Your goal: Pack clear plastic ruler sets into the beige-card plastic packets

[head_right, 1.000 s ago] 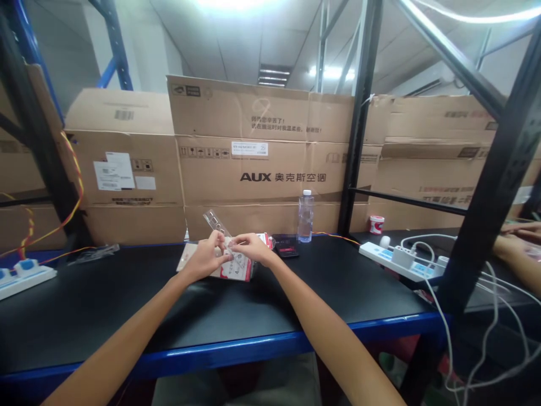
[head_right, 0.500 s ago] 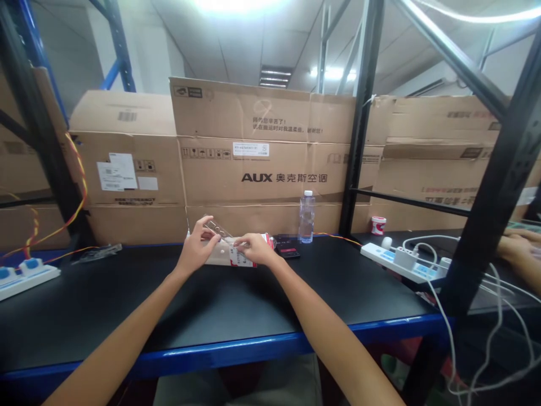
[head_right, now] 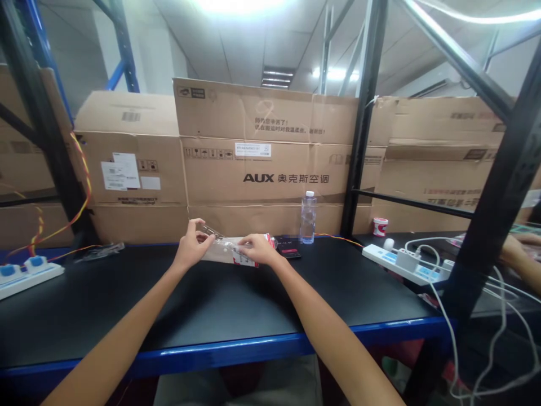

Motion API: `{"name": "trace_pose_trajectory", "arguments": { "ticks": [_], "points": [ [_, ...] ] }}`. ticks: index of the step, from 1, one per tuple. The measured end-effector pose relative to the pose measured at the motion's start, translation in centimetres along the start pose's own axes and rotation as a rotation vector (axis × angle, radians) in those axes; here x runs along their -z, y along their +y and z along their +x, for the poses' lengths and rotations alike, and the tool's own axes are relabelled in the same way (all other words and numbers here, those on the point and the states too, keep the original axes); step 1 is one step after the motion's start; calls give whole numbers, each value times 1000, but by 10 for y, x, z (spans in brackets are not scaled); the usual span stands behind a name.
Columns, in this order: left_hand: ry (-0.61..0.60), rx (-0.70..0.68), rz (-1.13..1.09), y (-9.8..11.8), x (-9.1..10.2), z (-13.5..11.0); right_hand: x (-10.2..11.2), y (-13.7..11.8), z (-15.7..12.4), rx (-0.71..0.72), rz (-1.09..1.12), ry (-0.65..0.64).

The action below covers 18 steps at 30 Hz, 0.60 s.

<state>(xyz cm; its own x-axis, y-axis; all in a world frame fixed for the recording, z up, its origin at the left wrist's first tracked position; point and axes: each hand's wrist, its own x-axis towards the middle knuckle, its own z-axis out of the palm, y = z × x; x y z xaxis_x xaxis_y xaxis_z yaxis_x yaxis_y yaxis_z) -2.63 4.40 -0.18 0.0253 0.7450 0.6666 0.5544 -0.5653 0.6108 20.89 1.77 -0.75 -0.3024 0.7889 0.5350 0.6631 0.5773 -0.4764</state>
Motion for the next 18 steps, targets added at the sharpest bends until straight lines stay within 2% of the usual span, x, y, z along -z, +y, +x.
{"name": "trace_pose_trajectory", "arguments": {
  "ticks": [7, 13, 18],
  "points": [
    [-130, 71, 122, -13, 4, 3, -1, 5, 0, -1, 21, -21],
    [-34, -22, 72, -8, 9, 5, -2, 9, 1, 36, 38, -48],
    [-19, -54, 117, -18, 20, 12, -1, 15, 3, 40, 32, -63]
  ]
}}
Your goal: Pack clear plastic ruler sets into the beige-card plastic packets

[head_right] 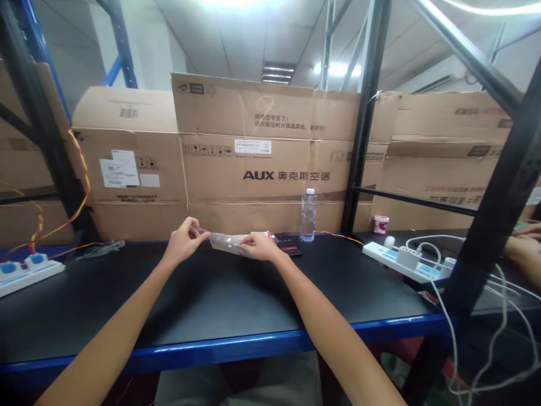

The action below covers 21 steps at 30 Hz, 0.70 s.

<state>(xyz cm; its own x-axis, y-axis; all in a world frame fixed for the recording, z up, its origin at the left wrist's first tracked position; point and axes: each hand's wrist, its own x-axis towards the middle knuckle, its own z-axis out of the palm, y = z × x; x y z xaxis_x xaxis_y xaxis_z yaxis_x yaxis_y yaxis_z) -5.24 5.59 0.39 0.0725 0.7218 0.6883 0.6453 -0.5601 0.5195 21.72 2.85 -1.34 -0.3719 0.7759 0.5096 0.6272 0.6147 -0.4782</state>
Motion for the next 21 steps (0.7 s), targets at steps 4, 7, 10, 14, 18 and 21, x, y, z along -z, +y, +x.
{"name": "trace_pose_trajectory", "arguments": {
  "ticks": [4, 7, 10, 14, 18, 21],
  "points": [
    [29, -34, 43, -14, 9, 6, 4, 9, 0, -14, -30, 13],
    [-67, 5, -126, -16, 16, 8, 6, 18, 1, -50, -65, 35],
    [-178, 62, -374, -11, 23, 8, 7, 24, 1, -63, -66, 51],
    [-134, 95, -514, -8, 31, 8, 9, 27, 1, -62, -73, 74],
    [-85, 74, -525, -16, 36, 11, 10, 28, 1, -88, -85, 93],
    [-64, 58, -509, -21, 37, 12, 12, 28, 1, -101, -85, 92]
  ]
}}
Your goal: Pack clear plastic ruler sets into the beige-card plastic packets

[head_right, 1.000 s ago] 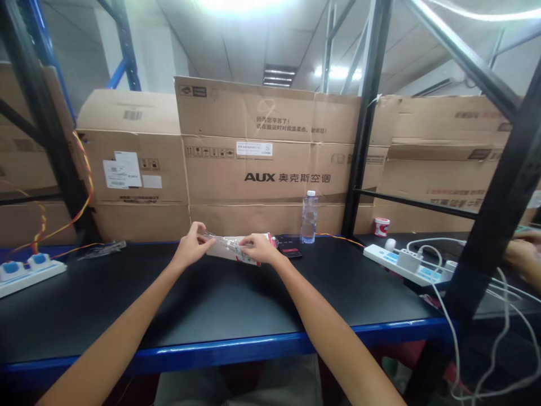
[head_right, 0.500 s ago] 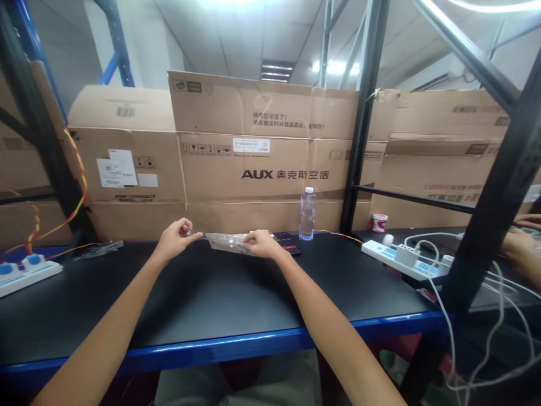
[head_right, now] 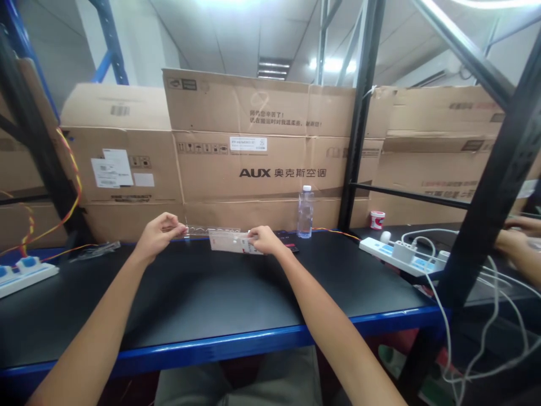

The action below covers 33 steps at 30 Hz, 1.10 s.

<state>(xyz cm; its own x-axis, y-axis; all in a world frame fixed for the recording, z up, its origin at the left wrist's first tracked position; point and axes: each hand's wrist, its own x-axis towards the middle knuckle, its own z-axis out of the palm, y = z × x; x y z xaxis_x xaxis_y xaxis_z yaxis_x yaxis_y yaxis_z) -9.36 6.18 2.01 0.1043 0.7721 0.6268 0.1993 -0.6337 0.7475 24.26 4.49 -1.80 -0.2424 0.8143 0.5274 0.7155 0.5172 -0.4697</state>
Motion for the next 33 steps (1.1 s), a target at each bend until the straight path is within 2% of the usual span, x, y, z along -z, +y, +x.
{"name": "trace_pose_trajectory", "arguments": {
  "ticks": [3, 10, 14, 17, 20, 23, 26, 33],
  "points": [
    [-21, 13, 1, 1, 0, -1, 1, 1, 0, -9, 7, -2],
    [-266, 71, 86, 10, -2, -6, 1, -1, -1, 0, 78, -39],
    [-333, 119, 53, 12, -4, -7, 0, -6, -2, 3, 258, -76],
    [-391, 135, 61, 12, -10, -9, -4, -11, -3, -10, 412, -96],
    [-429, 113, 109, 12, -21, -11, -7, -14, -4, 21, 385, -121],
    [-426, 76, 175, 11, -31, -13, -8, -16, -5, 65, 368, -126],
    [-373, 58, 216, 10, -36, -13, -7, -18, -5, 70, 375, -139],
    [-256, 8, 162, 11, -39, -13, -5, -23, -5, 52, 349, -149]
  ]
}}
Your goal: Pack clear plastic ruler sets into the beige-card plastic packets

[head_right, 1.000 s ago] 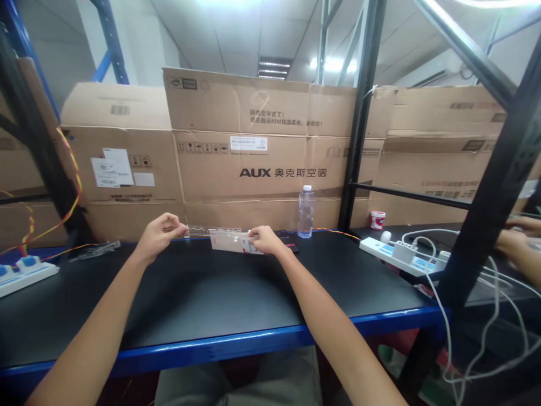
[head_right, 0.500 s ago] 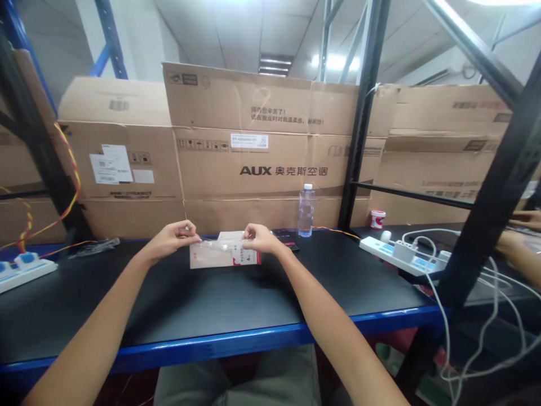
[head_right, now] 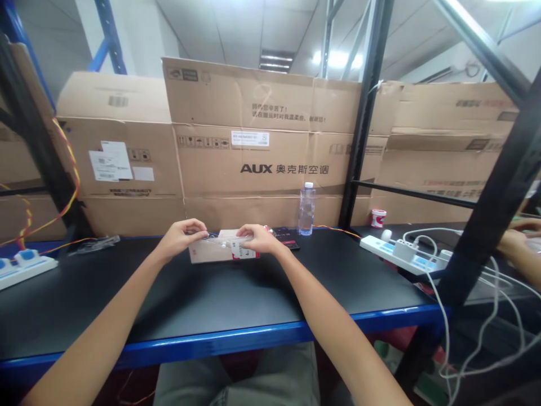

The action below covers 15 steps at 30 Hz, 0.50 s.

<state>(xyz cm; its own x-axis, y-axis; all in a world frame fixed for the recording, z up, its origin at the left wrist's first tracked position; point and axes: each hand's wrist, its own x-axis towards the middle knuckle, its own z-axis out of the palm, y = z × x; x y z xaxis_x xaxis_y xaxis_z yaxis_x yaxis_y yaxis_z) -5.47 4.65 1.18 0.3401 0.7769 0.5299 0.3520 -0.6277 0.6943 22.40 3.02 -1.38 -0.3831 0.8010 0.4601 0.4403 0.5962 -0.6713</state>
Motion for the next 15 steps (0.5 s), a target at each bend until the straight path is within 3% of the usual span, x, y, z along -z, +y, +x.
{"name": "trace_pose_trajectory", "arguments": {
  "ticks": [7, 15],
  "points": [
    [-140, 10, 167, -9, -5, 1, 1, 4, 0, -28, -99, -23],
    [-161, -39, 393, -10, -8, 2, -1, 6, 0, 1, -102, -25]
  ]
}}
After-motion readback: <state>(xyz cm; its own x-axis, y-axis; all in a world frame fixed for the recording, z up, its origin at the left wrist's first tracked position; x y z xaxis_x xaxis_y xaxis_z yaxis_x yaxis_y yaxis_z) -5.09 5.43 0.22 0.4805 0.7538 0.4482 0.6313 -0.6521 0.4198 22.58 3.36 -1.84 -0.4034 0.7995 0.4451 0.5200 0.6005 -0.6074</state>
